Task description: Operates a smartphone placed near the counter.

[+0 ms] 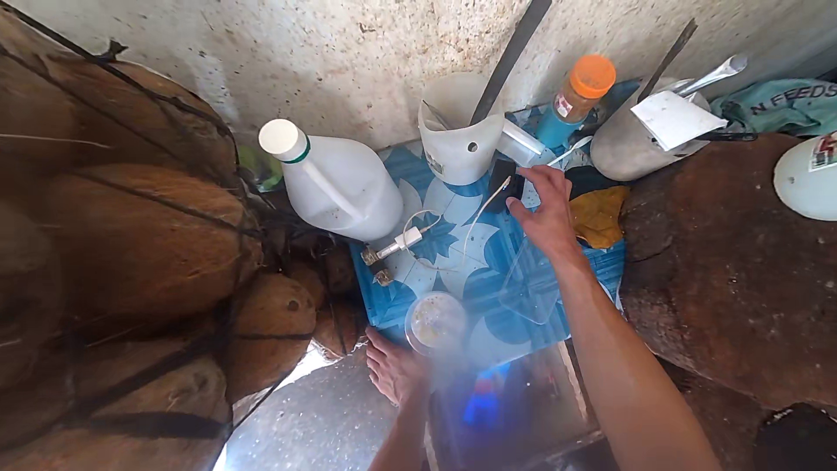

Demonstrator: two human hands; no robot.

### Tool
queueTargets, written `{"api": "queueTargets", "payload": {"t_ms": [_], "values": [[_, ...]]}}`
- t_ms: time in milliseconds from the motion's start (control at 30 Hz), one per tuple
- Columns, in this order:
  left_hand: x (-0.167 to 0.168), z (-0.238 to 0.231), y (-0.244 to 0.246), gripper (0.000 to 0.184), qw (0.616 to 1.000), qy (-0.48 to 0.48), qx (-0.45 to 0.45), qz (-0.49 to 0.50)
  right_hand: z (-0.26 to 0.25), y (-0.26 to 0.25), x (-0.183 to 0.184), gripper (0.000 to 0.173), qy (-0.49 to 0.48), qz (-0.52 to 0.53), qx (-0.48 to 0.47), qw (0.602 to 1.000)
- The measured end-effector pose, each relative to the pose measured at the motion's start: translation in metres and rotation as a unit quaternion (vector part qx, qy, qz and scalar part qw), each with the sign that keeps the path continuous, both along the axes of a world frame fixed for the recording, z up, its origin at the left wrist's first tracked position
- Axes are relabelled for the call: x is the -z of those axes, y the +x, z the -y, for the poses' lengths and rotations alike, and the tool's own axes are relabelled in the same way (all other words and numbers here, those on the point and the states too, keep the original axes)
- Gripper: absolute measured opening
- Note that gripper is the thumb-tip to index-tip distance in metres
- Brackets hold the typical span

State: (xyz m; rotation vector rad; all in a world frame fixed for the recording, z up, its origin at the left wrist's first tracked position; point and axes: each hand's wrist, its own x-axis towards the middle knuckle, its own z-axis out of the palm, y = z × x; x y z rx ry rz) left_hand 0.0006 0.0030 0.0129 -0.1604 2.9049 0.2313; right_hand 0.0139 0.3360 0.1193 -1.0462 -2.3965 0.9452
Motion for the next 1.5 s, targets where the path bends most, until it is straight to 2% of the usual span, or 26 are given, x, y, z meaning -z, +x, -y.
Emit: {"api": "queueTargets", "payload": {"t_ms": [233,433,533,767,967,1267,1333,1400,1500], "values": [[-0.002,-0.002,0.0,0.094,1.0,-0.014,0.002,0.012,-0.005,-0.003,0.009,0.053,-0.009,-0.021,0.013,1.0],[0.002,-0.001,0.001,0.094,1.0,-0.008,0.001,-0.001,-0.009,-0.008,0.004,0.074,-0.024,0.01,0.013,1.0],[0.0,-0.001,0.0,0.096,1.0,-0.009,0.001,0.0,-0.013,-0.013,0.008,0.078,-0.022,0.022,-0.002,1.0],[0.001,0.0,0.0,0.093,1.0,0.005,-0.001,-0.01,-0.018,-0.017,0.018,0.064,0.003,0.026,-0.025,0.999],[0.003,0.0,0.0,0.093,1.0,-0.001,-0.004,-0.012,-0.021,-0.019,0.02,0.063,0.018,0.043,-0.036,0.998],[0.002,0.0,0.001,0.093,1.0,0.01,-0.003,-0.01,-0.019,-0.024,0.011,0.057,-0.031,0.029,-0.023,0.999],[0.001,0.0,0.0,0.095,1.0,0.008,-0.003,-0.007,-0.019,-0.022,0.011,0.061,-0.027,0.03,-0.027,0.999],[0.0,0.0,0.001,0.095,1.0,0.0,-0.001,-0.005,-0.018,-0.016,0.007,0.077,-0.042,0.022,-0.026,0.999],[0.002,0.0,0.0,0.093,1.0,0.0,-0.005,-0.008,-0.006,0.002,0.001,0.091,-0.096,-0.038,0.017,0.995]]}}
